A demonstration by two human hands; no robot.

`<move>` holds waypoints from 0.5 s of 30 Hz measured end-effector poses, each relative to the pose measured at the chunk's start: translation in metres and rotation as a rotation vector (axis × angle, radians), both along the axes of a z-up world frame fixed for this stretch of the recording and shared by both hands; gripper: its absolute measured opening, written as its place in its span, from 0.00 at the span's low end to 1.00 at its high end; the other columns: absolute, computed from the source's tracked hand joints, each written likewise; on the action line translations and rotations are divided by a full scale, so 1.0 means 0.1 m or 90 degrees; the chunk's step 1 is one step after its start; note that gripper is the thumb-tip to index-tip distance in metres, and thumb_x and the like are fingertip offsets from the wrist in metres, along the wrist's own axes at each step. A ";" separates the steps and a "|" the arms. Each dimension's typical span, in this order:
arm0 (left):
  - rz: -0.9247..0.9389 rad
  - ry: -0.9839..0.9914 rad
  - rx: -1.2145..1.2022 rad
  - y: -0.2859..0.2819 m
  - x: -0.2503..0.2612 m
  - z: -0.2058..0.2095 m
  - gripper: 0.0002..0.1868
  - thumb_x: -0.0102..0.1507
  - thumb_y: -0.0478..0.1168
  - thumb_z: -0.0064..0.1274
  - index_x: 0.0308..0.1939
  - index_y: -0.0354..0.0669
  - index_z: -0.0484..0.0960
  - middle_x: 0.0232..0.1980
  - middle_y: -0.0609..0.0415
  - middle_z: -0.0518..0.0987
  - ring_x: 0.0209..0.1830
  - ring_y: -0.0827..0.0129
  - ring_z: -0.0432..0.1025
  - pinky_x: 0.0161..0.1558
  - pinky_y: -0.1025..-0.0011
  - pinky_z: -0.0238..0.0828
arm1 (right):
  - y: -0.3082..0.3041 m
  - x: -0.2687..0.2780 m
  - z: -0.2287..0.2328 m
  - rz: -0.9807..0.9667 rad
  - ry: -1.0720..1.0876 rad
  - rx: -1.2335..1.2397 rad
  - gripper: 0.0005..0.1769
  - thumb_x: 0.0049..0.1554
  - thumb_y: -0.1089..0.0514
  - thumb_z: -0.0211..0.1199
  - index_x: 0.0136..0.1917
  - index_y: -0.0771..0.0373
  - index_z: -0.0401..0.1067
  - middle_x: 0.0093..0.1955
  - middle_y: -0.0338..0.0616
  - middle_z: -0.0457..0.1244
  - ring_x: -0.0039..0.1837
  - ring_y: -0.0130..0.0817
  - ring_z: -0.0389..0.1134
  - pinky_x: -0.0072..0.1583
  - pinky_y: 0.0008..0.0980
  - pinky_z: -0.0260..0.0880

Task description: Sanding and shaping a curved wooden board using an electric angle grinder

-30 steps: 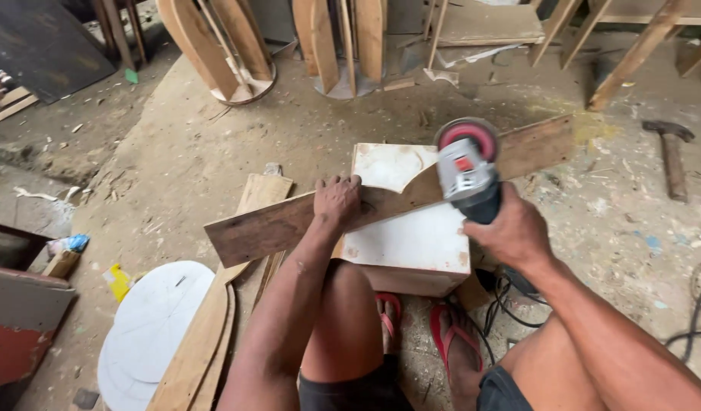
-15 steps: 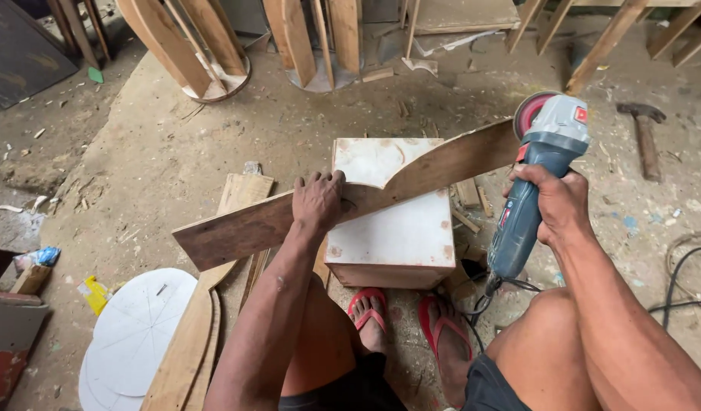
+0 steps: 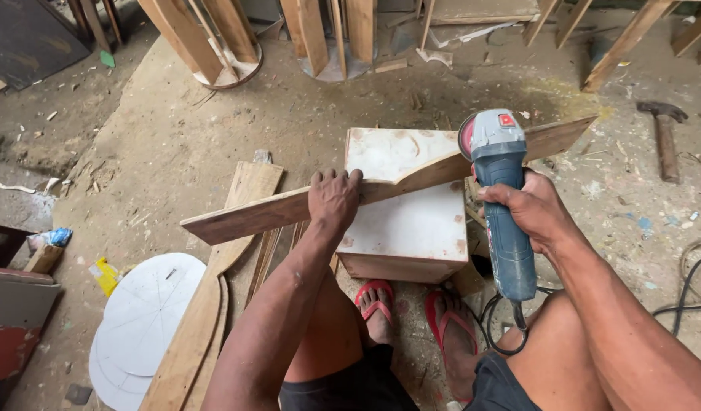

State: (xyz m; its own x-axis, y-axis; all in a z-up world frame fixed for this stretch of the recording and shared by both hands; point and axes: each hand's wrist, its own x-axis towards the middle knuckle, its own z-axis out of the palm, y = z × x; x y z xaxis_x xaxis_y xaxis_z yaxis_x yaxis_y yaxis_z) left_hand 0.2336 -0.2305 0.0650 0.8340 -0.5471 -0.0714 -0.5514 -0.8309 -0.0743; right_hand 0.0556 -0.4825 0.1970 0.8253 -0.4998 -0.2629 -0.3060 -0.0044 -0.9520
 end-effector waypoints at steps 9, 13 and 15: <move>-0.039 -0.042 -0.005 -0.04 -0.09 0.04 0.08 0.64 0.43 0.48 0.47 0.54 0.72 0.47 0.54 0.81 0.50 0.56 0.74 0.49 0.57 0.61 | 0.46 0.15 0.07 0.135 0.069 -0.086 0.17 0.44 0.63 0.70 0.44 0.71 0.67 0.28 0.59 0.66 0.30 0.42 0.71 0.31 0.41 0.72; -0.024 -0.039 -0.042 -0.09 -0.15 0.00 0.07 0.64 0.43 0.47 0.46 0.53 0.73 0.45 0.52 0.82 0.49 0.55 0.75 0.49 0.55 0.62 | 0.66 0.15 0.20 0.155 0.108 -0.124 0.18 0.44 0.64 0.70 0.45 0.72 0.66 0.28 0.63 0.64 0.28 0.45 0.69 0.30 0.44 0.71; -0.016 -0.085 0.006 -0.18 -0.27 0.18 0.05 0.70 0.43 0.49 0.41 0.48 0.75 0.27 0.60 0.70 0.28 0.70 0.62 0.37 0.68 0.62 | 0.62 0.22 0.19 0.229 0.164 -0.164 0.21 0.50 0.66 0.67 0.58 0.72 0.73 0.40 0.58 0.67 0.34 0.46 0.66 0.34 0.40 0.68</move>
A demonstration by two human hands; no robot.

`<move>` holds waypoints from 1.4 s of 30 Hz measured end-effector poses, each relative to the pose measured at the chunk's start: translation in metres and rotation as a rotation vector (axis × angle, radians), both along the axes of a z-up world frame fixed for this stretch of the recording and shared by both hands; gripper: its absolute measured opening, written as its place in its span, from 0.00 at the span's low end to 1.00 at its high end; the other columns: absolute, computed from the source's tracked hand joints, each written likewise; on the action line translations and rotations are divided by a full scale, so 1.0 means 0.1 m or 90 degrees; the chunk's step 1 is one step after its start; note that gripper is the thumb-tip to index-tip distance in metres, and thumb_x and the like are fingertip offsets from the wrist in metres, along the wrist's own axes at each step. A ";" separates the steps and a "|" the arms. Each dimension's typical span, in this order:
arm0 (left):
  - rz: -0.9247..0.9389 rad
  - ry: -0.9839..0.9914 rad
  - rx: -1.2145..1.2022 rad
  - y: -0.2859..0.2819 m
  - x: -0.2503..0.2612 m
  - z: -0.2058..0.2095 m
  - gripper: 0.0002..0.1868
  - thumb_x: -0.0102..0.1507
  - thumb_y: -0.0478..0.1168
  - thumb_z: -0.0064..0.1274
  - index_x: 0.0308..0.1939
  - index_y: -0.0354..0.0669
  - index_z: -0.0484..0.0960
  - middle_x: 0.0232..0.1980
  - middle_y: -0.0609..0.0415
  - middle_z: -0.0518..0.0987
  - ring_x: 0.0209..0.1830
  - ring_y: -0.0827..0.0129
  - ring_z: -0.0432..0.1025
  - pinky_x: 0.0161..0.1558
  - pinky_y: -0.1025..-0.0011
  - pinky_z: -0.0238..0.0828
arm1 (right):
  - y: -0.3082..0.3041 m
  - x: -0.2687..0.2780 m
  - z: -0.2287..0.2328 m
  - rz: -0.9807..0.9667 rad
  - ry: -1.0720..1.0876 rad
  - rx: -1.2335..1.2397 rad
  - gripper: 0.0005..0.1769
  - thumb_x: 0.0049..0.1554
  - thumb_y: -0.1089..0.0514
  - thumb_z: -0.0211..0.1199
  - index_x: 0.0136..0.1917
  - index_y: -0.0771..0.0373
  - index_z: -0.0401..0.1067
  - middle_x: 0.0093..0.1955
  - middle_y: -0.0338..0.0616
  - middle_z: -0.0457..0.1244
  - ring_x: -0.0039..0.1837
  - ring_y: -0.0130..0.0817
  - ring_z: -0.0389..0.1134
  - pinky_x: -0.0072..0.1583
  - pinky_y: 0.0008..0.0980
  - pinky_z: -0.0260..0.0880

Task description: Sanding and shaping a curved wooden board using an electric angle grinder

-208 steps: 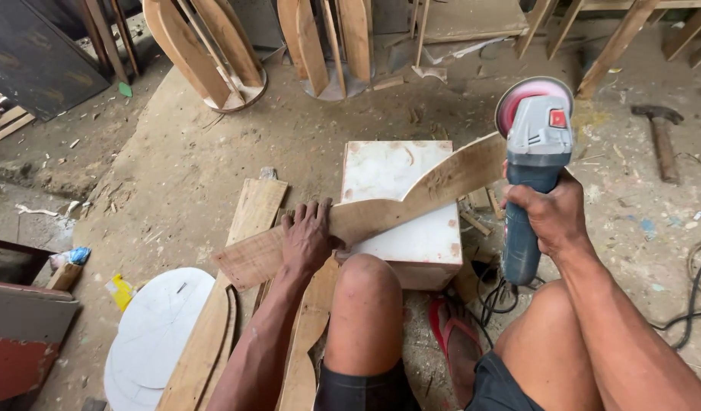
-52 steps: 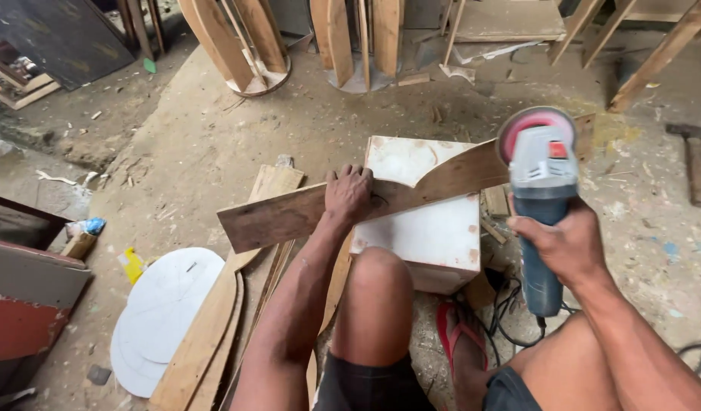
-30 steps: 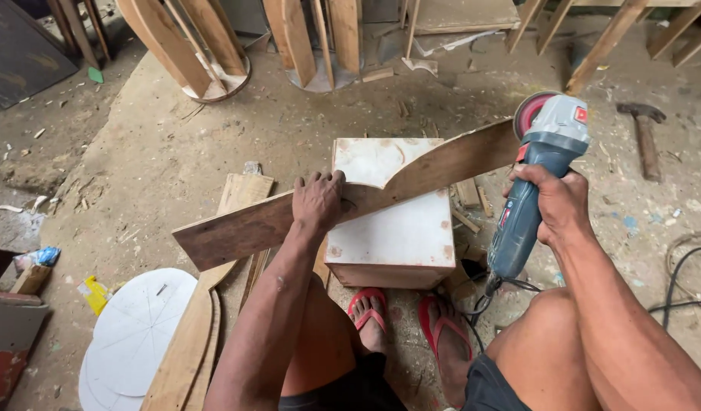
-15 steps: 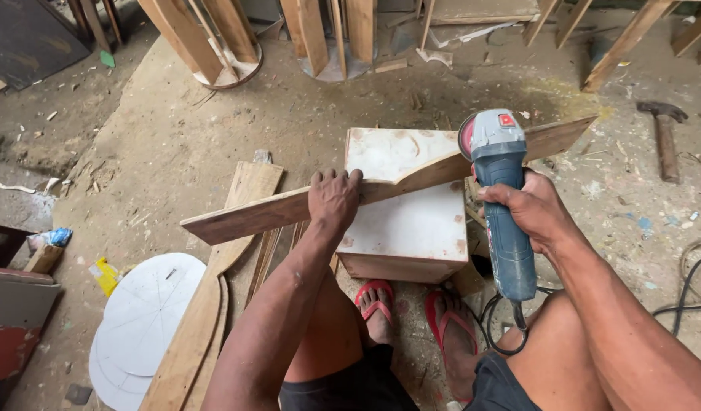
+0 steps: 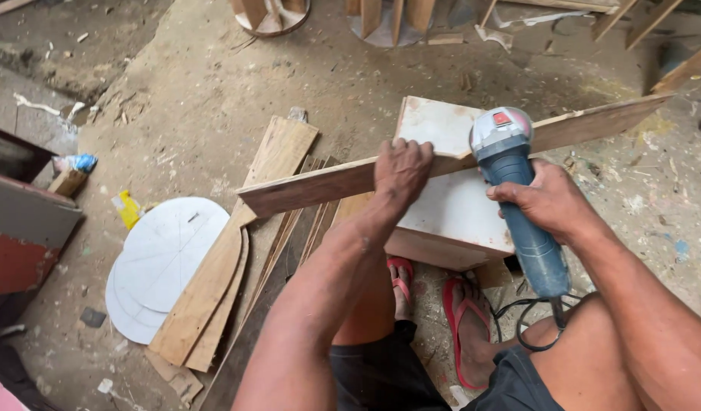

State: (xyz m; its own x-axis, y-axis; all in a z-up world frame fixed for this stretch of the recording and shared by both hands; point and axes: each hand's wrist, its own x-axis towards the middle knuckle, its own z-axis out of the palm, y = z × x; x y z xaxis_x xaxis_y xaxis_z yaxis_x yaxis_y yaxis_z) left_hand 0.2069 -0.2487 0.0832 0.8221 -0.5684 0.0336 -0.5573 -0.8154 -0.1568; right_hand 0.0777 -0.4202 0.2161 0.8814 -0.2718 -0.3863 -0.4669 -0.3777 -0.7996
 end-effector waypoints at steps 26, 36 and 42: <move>0.026 -0.108 -0.054 -0.23 0.04 -0.21 0.07 0.68 0.43 0.48 0.37 0.48 0.76 0.28 0.55 0.78 0.27 0.68 0.68 0.37 0.58 0.70 | 0.17 0.30 0.04 0.093 0.124 -0.288 0.18 0.49 0.61 0.71 0.52 0.73 0.73 0.37 0.59 0.69 0.34 0.49 0.68 0.38 0.43 0.68; -0.016 -0.076 -0.001 -0.17 0.02 -0.13 0.06 0.70 0.41 0.47 0.38 0.48 0.74 0.27 0.58 0.72 0.26 0.71 0.65 0.35 0.65 0.68 | -0.37 0.27 0.04 -0.025 0.104 -0.118 0.22 0.54 0.67 0.67 0.60 0.76 0.69 0.39 0.66 0.67 0.34 0.53 0.68 0.36 0.44 0.68; -0.022 -0.075 -0.026 -0.14 0.02 -0.14 0.06 0.70 0.39 0.45 0.39 0.47 0.74 0.27 0.58 0.71 0.26 0.70 0.64 0.33 0.67 0.64 | -1.01 0.23 -0.15 -0.065 0.031 -0.018 0.16 0.55 0.66 0.63 0.57 0.74 0.70 0.40 0.62 0.66 0.37 0.50 0.69 0.34 0.41 0.66</move>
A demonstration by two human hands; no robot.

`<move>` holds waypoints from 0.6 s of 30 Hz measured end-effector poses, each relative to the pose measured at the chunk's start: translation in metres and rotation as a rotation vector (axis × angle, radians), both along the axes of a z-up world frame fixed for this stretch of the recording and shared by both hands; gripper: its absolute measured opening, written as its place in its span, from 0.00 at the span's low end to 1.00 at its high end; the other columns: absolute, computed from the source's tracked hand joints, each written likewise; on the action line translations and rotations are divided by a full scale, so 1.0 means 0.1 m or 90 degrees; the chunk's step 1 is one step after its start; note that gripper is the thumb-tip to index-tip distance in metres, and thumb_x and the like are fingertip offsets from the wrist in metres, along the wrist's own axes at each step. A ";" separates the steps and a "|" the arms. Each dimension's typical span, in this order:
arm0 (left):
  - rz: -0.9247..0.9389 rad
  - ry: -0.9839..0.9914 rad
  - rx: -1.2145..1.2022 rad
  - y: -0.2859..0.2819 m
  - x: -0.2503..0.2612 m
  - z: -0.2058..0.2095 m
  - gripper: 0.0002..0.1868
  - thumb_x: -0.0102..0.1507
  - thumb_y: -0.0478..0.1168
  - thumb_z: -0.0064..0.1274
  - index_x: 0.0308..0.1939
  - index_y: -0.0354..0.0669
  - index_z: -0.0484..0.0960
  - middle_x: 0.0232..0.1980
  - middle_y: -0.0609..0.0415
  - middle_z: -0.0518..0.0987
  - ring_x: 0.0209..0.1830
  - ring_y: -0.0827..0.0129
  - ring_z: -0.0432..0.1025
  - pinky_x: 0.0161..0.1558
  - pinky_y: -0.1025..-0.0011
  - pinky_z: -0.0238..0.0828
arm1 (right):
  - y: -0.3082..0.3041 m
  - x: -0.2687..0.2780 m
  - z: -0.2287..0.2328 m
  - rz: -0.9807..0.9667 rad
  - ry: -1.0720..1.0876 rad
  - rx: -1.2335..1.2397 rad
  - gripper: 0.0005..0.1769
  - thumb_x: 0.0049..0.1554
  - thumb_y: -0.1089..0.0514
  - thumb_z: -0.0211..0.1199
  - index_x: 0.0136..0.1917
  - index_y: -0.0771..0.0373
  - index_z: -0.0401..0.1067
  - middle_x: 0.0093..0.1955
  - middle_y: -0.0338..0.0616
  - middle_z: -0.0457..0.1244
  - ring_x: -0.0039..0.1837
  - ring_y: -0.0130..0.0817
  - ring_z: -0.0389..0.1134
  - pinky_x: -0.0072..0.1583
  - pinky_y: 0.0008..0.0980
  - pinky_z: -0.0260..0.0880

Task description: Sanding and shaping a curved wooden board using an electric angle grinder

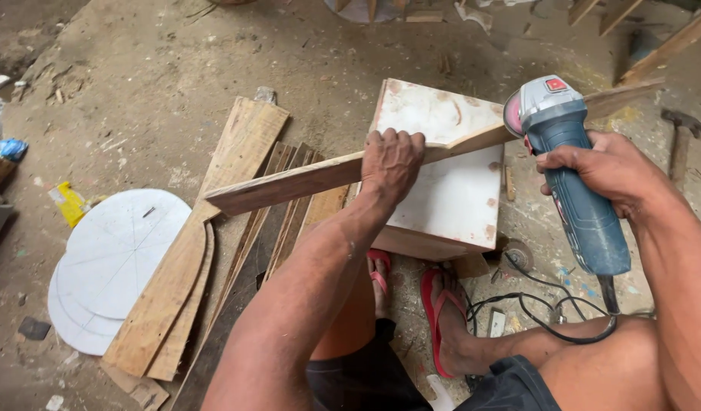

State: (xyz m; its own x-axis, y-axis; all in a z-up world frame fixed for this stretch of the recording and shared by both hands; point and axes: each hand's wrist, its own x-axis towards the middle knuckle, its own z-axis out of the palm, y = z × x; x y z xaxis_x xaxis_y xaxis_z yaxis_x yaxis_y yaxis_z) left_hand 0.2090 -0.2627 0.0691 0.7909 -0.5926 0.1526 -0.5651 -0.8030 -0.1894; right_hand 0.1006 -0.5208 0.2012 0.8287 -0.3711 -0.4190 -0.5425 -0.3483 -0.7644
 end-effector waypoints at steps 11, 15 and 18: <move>-0.027 0.030 0.012 0.03 0.01 0.02 0.03 0.70 0.39 0.46 0.41 0.48 0.72 0.30 0.58 0.72 0.30 0.69 0.68 0.37 0.67 0.66 | -1.00 0.04 -0.22 -0.093 -0.051 0.117 0.16 0.56 0.59 0.62 0.57 0.69 0.71 0.45 0.50 0.67 0.39 0.40 0.70 0.36 0.34 0.70; -0.034 0.047 0.027 0.04 0.03 0.00 0.02 0.69 0.39 0.48 0.43 0.48 0.72 0.33 0.57 0.74 0.33 0.69 0.70 0.40 0.66 0.67 | -1.20 0.09 -0.27 -0.183 -0.065 0.126 0.18 0.56 0.58 0.64 0.58 0.67 0.71 0.48 0.48 0.69 0.42 0.38 0.72 0.39 0.35 0.76; -0.035 0.033 0.000 0.04 -0.01 0.04 0.03 0.68 0.40 0.50 0.41 0.48 0.73 0.33 0.56 0.76 0.34 0.67 0.72 0.41 0.64 0.68 | -1.39 0.13 -0.35 -0.204 -0.085 0.087 0.20 0.55 0.55 0.67 0.59 0.66 0.72 0.45 0.43 0.70 0.39 0.35 0.74 0.36 0.30 0.77</move>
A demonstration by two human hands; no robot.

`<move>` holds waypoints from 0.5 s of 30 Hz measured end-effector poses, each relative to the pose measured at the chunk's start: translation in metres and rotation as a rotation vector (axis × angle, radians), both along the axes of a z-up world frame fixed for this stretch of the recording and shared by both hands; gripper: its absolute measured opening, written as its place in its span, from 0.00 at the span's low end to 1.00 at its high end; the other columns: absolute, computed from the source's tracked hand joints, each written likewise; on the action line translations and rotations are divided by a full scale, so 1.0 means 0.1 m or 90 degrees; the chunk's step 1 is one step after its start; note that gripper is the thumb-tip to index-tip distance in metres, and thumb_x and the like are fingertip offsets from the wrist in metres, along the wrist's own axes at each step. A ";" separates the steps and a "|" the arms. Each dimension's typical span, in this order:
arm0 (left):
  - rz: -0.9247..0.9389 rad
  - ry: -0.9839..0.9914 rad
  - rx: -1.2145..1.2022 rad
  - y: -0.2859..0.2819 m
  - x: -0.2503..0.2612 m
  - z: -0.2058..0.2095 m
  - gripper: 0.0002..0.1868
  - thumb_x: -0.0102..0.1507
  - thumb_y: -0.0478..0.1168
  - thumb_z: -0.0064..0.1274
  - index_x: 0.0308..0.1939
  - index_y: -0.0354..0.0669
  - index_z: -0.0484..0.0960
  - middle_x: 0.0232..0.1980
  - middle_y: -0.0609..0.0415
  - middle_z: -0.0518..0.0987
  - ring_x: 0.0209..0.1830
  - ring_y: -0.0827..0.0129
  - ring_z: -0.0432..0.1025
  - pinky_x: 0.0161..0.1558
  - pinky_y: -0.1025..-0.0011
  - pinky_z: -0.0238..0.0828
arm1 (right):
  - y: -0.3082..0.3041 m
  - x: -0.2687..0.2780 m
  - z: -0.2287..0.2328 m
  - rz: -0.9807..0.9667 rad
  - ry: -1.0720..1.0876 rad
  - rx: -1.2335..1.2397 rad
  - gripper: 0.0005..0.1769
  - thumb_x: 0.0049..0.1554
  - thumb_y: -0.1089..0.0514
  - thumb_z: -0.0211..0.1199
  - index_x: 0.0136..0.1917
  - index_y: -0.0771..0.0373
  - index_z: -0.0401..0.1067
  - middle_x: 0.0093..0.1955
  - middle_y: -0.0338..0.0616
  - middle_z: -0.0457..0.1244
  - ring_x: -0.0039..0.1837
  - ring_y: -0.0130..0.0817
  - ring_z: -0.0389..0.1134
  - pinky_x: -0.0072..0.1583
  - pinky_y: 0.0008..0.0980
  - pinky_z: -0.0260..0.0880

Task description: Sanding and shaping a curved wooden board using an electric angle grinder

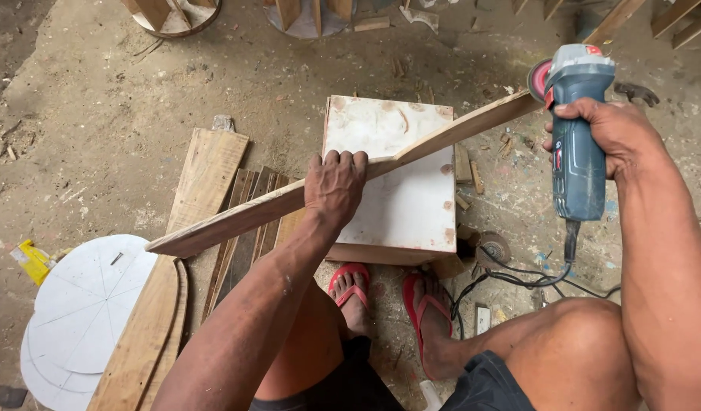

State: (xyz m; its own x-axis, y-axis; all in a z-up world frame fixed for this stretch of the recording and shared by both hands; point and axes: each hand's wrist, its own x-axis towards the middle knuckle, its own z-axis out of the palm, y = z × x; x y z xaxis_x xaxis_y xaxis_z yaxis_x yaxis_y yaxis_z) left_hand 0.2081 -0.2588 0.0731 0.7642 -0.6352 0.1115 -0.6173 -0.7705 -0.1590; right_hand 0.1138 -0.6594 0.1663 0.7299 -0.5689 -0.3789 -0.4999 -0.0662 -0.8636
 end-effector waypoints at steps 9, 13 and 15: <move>0.004 -0.003 0.023 0.01 -0.01 0.03 0.03 0.69 0.41 0.47 0.44 0.48 0.72 0.34 0.56 0.76 0.35 0.66 0.71 0.41 0.65 0.66 | 0.31 -0.14 0.10 0.144 -0.032 0.083 0.21 0.52 0.58 0.65 0.57 0.71 0.69 0.46 0.53 0.67 0.39 0.42 0.70 0.34 0.34 0.70; -0.002 -0.001 0.020 0.03 -0.04 0.03 0.03 0.69 0.41 0.46 0.44 0.48 0.72 0.35 0.55 0.76 0.35 0.66 0.71 0.41 0.64 0.65 | 0.20 -0.13 0.04 0.101 -0.028 0.065 0.19 0.55 0.60 0.63 0.57 0.73 0.68 0.46 0.50 0.68 0.39 0.39 0.71 0.36 0.31 0.72; -0.009 -0.003 0.013 0.00 0.00 0.04 0.03 0.69 0.40 0.47 0.45 0.48 0.72 0.36 0.54 0.76 0.37 0.65 0.71 0.41 0.63 0.65 | 0.19 -0.09 0.07 0.053 0.017 0.008 0.24 0.57 0.57 0.66 0.63 0.70 0.67 0.49 0.49 0.69 0.42 0.38 0.73 0.43 0.31 0.77</move>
